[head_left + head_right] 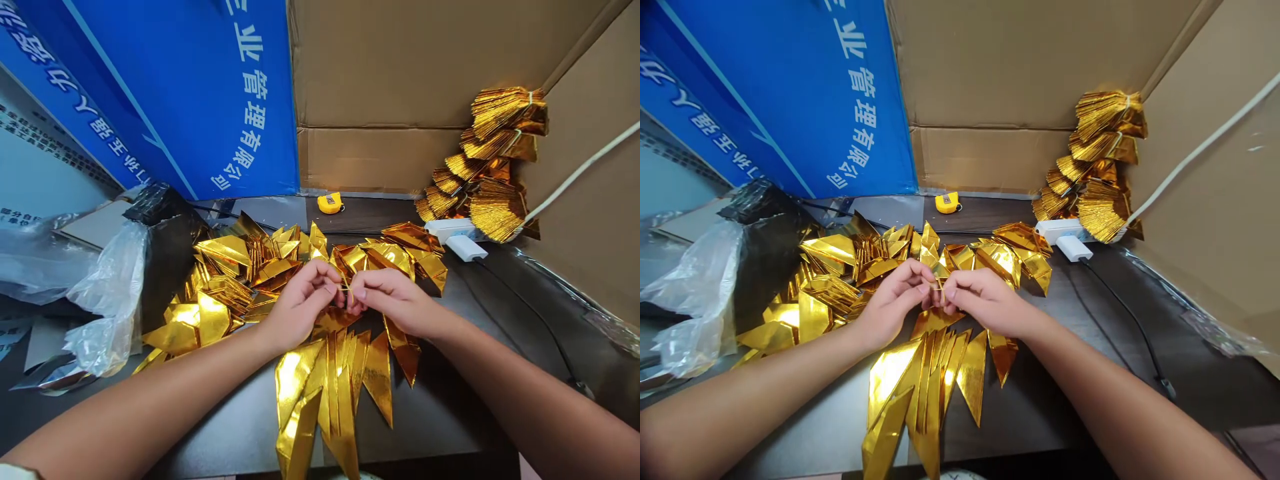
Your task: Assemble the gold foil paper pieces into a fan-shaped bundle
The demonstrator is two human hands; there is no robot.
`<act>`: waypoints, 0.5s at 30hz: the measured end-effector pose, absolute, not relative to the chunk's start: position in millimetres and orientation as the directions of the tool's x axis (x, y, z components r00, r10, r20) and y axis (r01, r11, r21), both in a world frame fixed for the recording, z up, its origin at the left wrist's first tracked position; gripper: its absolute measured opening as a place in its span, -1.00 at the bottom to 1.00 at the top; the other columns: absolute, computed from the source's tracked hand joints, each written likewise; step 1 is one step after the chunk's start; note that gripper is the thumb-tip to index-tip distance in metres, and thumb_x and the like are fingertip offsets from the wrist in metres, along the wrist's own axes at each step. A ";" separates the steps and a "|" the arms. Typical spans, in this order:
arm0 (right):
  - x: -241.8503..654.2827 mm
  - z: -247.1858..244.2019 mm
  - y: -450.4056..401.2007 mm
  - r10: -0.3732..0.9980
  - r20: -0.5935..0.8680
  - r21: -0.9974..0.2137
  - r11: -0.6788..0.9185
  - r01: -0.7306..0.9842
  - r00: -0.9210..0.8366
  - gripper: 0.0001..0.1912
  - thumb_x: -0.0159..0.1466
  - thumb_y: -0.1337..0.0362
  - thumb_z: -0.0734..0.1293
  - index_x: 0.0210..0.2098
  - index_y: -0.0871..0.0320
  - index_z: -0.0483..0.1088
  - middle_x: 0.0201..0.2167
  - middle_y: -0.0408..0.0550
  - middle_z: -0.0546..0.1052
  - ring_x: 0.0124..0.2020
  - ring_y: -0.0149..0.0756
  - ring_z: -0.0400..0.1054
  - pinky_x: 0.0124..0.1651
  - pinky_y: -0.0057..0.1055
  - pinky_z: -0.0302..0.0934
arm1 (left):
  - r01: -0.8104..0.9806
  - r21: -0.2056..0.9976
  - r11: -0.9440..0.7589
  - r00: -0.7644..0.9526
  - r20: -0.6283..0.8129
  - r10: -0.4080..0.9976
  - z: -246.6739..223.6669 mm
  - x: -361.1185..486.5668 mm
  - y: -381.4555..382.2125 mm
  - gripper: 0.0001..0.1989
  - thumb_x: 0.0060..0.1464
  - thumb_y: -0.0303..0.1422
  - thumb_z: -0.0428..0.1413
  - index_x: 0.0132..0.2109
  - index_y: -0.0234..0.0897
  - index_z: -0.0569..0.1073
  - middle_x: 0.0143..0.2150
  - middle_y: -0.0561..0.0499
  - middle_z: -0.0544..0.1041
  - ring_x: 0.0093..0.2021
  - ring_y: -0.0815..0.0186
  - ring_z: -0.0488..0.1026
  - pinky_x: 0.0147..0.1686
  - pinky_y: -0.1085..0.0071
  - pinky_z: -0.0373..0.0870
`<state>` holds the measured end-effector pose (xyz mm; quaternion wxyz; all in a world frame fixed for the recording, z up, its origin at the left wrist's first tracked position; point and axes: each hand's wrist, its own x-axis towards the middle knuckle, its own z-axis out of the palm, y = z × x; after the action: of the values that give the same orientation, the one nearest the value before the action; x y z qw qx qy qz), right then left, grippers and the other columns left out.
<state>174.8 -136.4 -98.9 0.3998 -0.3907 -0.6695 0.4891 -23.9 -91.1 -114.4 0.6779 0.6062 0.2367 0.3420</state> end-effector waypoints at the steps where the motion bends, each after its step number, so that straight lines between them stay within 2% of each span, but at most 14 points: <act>1: 172.4 -97.6 -136.5 0.910 0.176 -0.950 0.257 0.177 -0.375 -0.72 0.40 0.17 0.28 -0.39 0.16 0.46 -0.44 -0.08 0.53 -0.40 -0.33 0.39 -0.29 -0.37 0.26 | -0.163 0.986 -0.029 0.652 0.130 0.747 -115.6 -24.1 -92.3 -0.89 0.25 -0.33 0.08 -0.15 -0.28 0.33 -0.34 0.05 0.45 -0.33 0.43 0.40 -0.30 0.46 0.32; 3: 171.9 -92.8 -135.4 0.891 0.279 -0.859 0.398 0.321 -0.358 -0.77 0.40 0.23 0.29 -0.34 0.15 0.50 -0.40 -0.06 0.56 -0.35 -0.31 0.41 -0.22 -0.35 0.27 | -0.168 0.976 -0.139 0.607 0.214 0.766 -117.7 -25.4 -94.0 -0.88 0.26 -0.37 0.08 -0.08 -0.28 0.34 -0.20 0.00 0.45 -0.19 0.40 0.42 -0.17 0.43 0.36; 5: 176.4 -84.9 -132.3 0.846 0.409 -0.712 0.530 0.461 -0.342 -0.80 0.41 0.27 0.29 -0.31 0.13 0.51 -0.35 -0.05 0.58 -0.29 -0.28 0.44 -0.17 -0.33 0.29 | -0.177 0.961 -0.213 0.560 0.276 0.781 -119.6 -27.2 -95.0 -0.82 0.27 -0.40 0.07 0.00 -0.24 0.31 -0.03 -0.06 0.44 -0.02 0.34 0.42 -0.07 0.39 0.36; 7: 184.1 -74.6 -127.7 0.804 0.487 -0.613 0.593 0.522 -0.342 -0.83 0.41 0.30 0.30 -0.29 0.13 0.51 -0.28 -0.02 0.59 -0.22 -0.26 0.46 -0.12 -0.32 0.31 | -0.178 0.954 -0.243 0.537 0.301 0.788 -121.4 -28.8 -95.5 -0.78 0.27 -0.42 0.06 0.05 -0.22 0.29 0.05 -0.09 0.41 0.08 0.30 0.39 -0.03 0.36 0.34; 10: 196.8 -57.9 -117.6 0.776 0.512 -0.497 0.617 0.611 -0.367 -0.82 0.40 0.29 0.30 -0.28 0.12 0.54 -0.28 -0.01 0.56 -0.27 -0.28 0.45 -0.19 -0.32 0.31 | -0.172 0.957 -0.232 0.544 0.289 0.788 -123.8 -29.9 -96.6 -0.77 0.27 -0.41 0.06 0.05 -0.24 0.28 -0.01 -0.09 0.41 0.03 0.28 0.39 -0.01 0.32 0.32; 12: 204.4 -48.9 -106.7 0.761 0.514 -0.377 0.614 0.694 -0.395 -0.80 0.38 0.26 0.32 -0.36 0.10 0.52 -0.31 -0.01 0.55 -0.22 -0.20 0.42 -0.14 -0.25 0.29 | -0.162 0.964 -0.209 0.566 0.264 0.781 -125.3 -30.1 -97.1 -0.78 0.27 -0.39 0.06 0.04 -0.25 0.28 -0.07 -0.07 0.41 -0.05 0.29 0.39 -0.01 0.29 0.31; 15: 213.2 -43.1 -81.9 0.805 0.410 -0.250 0.552 0.795 -0.430 -0.75 0.37 0.18 0.30 -0.40 0.07 0.50 -0.33 0.01 0.56 -0.16 -0.12 0.39 -0.04 -0.19 0.24 | -0.156 0.968 -0.195 0.592 0.249 0.767 -127.8 -30.3 -96.8 -0.77 0.27 -0.36 0.06 0.03 -0.26 0.27 -0.11 -0.06 0.40 -0.12 0.31 0.36 -0.07 0.31 0.31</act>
<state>213.2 -81.9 -43.1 0.2475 -0.4731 -0.8455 0.0092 -30.3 -96.8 -127.8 0.5918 0.6676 0.2288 0.3896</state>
